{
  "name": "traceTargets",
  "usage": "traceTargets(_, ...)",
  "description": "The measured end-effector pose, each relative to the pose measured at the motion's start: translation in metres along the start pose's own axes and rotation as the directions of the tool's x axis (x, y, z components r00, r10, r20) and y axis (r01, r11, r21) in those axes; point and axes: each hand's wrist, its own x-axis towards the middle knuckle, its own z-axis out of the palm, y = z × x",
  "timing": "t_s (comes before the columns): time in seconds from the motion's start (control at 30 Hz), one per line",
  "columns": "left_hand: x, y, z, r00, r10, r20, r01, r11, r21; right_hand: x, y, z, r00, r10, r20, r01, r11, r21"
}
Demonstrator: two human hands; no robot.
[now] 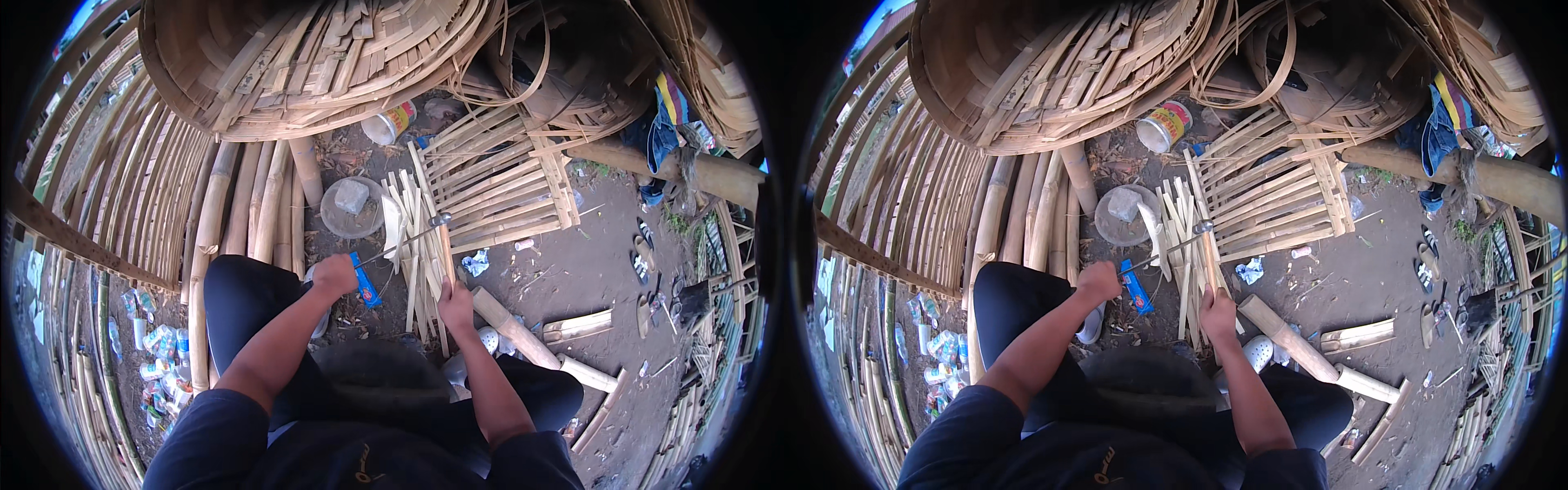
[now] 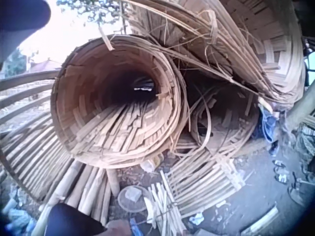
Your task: The person is assembling bamboo pieces by trimming edges with a large knife and using a hammer to fit components together.
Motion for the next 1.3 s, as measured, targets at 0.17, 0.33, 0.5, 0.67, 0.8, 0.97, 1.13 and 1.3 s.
traceTargets(0.17, 0.007, 0.012, -0.006, 0.999, 0.023, 0.035, -0.021, 0.998, -0.055, -0.006, 0.017, 0.006, 0.996, -0.035, 0.088, 0.040, 0.998, -0.051)
traceTargets(0.33, 0.012, 0.003, 0.009, 1.000, 0.003, -0.018, -0.004, 0.998, -0.066, 0.004, -0.016, -0.016, 0.998, -0.005, 0.067, 0.006, 1.000, -0.012)
traceTargets(0.5, 0.008, 0.000, 0.011, 0.999, -0.032, 0.013, 0.034, 0.993, -0.116, 0.012, -0.083, -0.074, 0.985, -0.032, -0.169, 0.067, 0.977, 0.202)
traceTargets(0.67, 0.015, 0.014, 0.017, 0.996, 0.083, 0.012, -0.082, 0.993, -0.084, -0.006, 0.009, -0.002, 0.989, -0.040, 0.141, 0.059, 0.989, -0.134)
traceTargets(0.8, 0.011, 0.018, 0.013, 0.998, 0.068, -0.005, -0.068, 0.997, -0.030, -0.001, 0.015, 0.018, 0.994, -0.038, 0.106, 0.049, 0.993, -0.106)
traceTargets(0.97, 0.010, 0.012, 0.008, 0.997, 0.001, 0.077, 0.000, 1.000, -0.010, 0.000, -0.019, -0.002, 0.999, 0.006, 0.049, -0.007, 1.000, 0.010)
traceTargets(1.13, 0.010, 0.021, 0.007, 0.999, 0.047, 0.019, -0.047, 0.999, 0.000, -0.004, 0.002, 0.003, 0.998, -0.036, 0.058, 0.039, 0.998, -0.057)
traceTargets(1.3, 0.014, 0.020, 0.014, 0.998, 0.039, 0.040, -0.040, 0.999, 0.008, 0.003, -0.017, -0.018, 0.997, -0.072, 0.012, 0.073, 0.997, -0.038)
